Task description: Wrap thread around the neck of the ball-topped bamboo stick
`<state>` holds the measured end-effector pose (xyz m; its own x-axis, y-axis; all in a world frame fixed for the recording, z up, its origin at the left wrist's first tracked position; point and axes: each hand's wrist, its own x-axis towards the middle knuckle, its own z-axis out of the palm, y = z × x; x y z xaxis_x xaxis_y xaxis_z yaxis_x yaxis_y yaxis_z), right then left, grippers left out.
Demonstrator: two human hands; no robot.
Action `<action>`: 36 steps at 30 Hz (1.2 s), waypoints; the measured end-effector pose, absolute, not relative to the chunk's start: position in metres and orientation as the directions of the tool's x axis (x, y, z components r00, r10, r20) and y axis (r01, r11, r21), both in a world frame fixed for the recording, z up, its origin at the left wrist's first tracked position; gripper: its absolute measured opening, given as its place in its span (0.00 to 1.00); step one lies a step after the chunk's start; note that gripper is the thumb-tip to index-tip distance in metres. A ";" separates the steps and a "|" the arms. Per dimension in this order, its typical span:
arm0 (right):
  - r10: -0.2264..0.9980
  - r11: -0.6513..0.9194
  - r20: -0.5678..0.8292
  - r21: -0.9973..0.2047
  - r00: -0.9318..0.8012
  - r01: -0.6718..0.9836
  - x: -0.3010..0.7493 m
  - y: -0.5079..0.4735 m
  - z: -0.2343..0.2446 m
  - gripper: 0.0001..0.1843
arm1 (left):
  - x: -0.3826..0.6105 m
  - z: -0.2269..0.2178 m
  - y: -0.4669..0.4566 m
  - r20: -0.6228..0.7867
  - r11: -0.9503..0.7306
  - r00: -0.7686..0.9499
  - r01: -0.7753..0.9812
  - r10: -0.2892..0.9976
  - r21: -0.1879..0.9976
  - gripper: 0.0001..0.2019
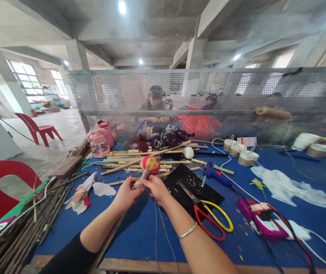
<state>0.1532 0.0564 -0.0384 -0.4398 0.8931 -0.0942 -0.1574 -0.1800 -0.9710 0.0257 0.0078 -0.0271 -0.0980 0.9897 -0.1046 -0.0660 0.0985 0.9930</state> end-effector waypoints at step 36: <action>0.935 -0.014 0.024 -0.995 -0.354 -0.103 0.151 0.056 -0.039 0.20 | 0.020 -0.027 0.003 0.274 -0.174 -0.059 0.641 0.960 0.747 0.17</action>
